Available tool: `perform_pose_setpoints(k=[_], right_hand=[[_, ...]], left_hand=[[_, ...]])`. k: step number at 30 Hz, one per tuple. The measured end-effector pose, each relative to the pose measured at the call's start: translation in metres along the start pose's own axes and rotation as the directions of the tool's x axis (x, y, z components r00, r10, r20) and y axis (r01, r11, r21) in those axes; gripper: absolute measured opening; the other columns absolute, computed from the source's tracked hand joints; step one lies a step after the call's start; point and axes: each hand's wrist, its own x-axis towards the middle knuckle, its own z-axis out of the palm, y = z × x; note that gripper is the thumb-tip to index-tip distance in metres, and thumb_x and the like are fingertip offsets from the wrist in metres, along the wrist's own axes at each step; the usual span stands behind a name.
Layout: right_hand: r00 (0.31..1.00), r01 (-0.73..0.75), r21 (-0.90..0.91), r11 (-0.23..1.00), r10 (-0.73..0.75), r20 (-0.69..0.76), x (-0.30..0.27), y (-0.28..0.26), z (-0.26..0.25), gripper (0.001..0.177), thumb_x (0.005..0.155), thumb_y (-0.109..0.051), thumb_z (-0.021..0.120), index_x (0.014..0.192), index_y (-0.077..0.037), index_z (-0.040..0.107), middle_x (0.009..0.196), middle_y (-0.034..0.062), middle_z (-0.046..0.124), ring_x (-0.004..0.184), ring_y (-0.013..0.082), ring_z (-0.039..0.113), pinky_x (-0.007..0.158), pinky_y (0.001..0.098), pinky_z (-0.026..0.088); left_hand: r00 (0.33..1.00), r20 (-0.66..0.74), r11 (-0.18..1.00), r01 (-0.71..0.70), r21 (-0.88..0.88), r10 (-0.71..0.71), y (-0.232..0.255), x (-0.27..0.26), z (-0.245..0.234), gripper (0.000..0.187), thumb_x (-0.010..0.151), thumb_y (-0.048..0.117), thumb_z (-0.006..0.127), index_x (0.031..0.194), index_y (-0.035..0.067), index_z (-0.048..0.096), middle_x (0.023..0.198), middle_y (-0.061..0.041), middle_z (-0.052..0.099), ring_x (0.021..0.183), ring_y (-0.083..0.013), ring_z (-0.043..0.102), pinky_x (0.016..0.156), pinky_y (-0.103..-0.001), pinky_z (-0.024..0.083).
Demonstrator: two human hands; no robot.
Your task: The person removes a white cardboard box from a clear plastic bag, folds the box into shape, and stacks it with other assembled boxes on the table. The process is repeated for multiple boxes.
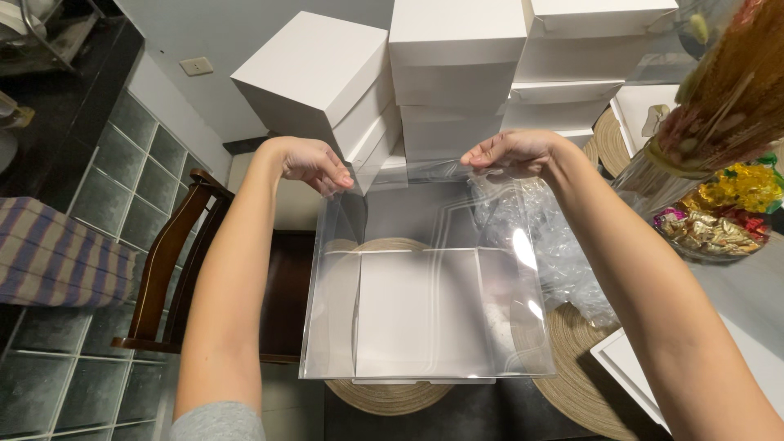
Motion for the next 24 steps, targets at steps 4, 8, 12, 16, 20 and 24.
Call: perform_pose_setpoints(k=[4, 8, 12, 16, 20, 24], right_hand=[[0.941, -0.104, -0.393, 0.914, -0.037, -0.335, -0.010, 0.000, -0.002, 0.059, 0.078, -0.035, 0.086, 0.117, 0.008, 0.072, 0.113, 0.0183, 0.072, 0.088, 0.0194, 0.063, 0.068, 0.0313, 0.054], [0.922, -0.194, -0.464, 0.864, 0.000, -0.387, -0.021, -0.001, -0.005, 0.080, 0.070, -0.045, 0.087, 0.124, 0.009, 0.063, 0.132, 0.0327, 0.059, 0.109, 0.0304, 0.060, 0.073, 0.0456, 0.057], [0.892, -0.178, -0.381, 0.907, -0.015, -0.452, -0.030, 0.004, -0.004, 0.087, 0.067, -0.043, 0.088, 0.119, 0.021, 0.061, 0.121, 0.0424, 0.068, 0.107, 0.0455, 0.070, 0.078, 0.0483, 0.060], [0.886, -0.143, -0.320, 0.936, -0.023, -0.464, -0.038, 0.009, -0.001, 0.084, 0.071, -0.042, 0.090, 0.115, 0.026, 0.069, 0.113, 0.0439, 0.072, 0.094, 0.0467, 0.072, 0.087, 0.0625, 0.051], [0.910, -0.081, -0.204, 0.976, -0.011, -0.413, -0.042, 0.010, 0.004, 0.076, 0.067, -0.038, 0.087, 0.115, 0.016, 0.064, 0.110, 0.0286, 0.072, 0.097, 0.0297, 0.076, 0.082, 0.0518, 0.065], [0.913, -0.026, -0.176, 0.984, -0.048, -0.404, -0.044, 0.018, 0.002, 0.075, 0.075, -0.039, 0.086, 0.118, 0.018, 0.062, 0.103, 0.0248, 0.067, 0.101, 0.0370, 0.073, 0.084, 0.0524, 0.065]], left_hand=[[0.998, -0.070, 0.998, -0.011, -0.054, 0.007, 0.001, -0.009, 0.015, 0.030, 0.076, 0.024, 0.084, 0.096, 0.002, 0.077, 0.071, 0.000, 0.065, 0.069, -0.0124, 0.059, 0.081, -0.037, 0.052], [0.986, -0.164, 0.999, 0.009, -0.044, -0.016, 0.002, -0.013, 0.024, 0.033, 0.074, 0.026, 0.083, 0.099, 0.005, 0.078, 0.070, 0.002, 0.068, 0.072, -0.0104, 0.062, 0.087, -0.039, 0.053], [0.983, -0.186, 0.999, -0.010, -0.043, 0.001, 0.002, -0.013, 0.028, 0.035, 0.076, 0.030, 0.085, 0.098, 0.003, 0.080, 0.062, 0.003, 0.056, 0.067, -0.0117, 0.058, 0.088, -0.040, 0.054], [0.984, -0.179, 0.995, -0.033, -0.095, 0.015, 0.000, -0.012, 0.028, 0.035, 0.078, 0.029, 0.087, 0.097, 0.001, 0.078, 0.063, 0.003, 0.058, 0.062, -0.0108, 0.051, 0.086, -0.040, 0.052], [0.972, -0.234, 0.995, -0.025, -0.096, 0.002, -0.001, -0.013, 0.030, 0.034, 0.075, 0.027, 0.086, 0.097, 0.002, 0.080, 0.064, 0.003, 0.061, 0.061, -0.0084, 0.053, 0.087, -0.040, 0.053], [0.973, -0.231, 0.989, -0.055, -0.136, 0.022, -0.004, -0.014, 0.032, 0.034, 0.074, 0.027, 0.087, 0.097, 0.003, 0.080, 0.061, 0.004, 0.057, 0.059, -0.0087, 0.051, 0.085, -0.041, 0.054]])
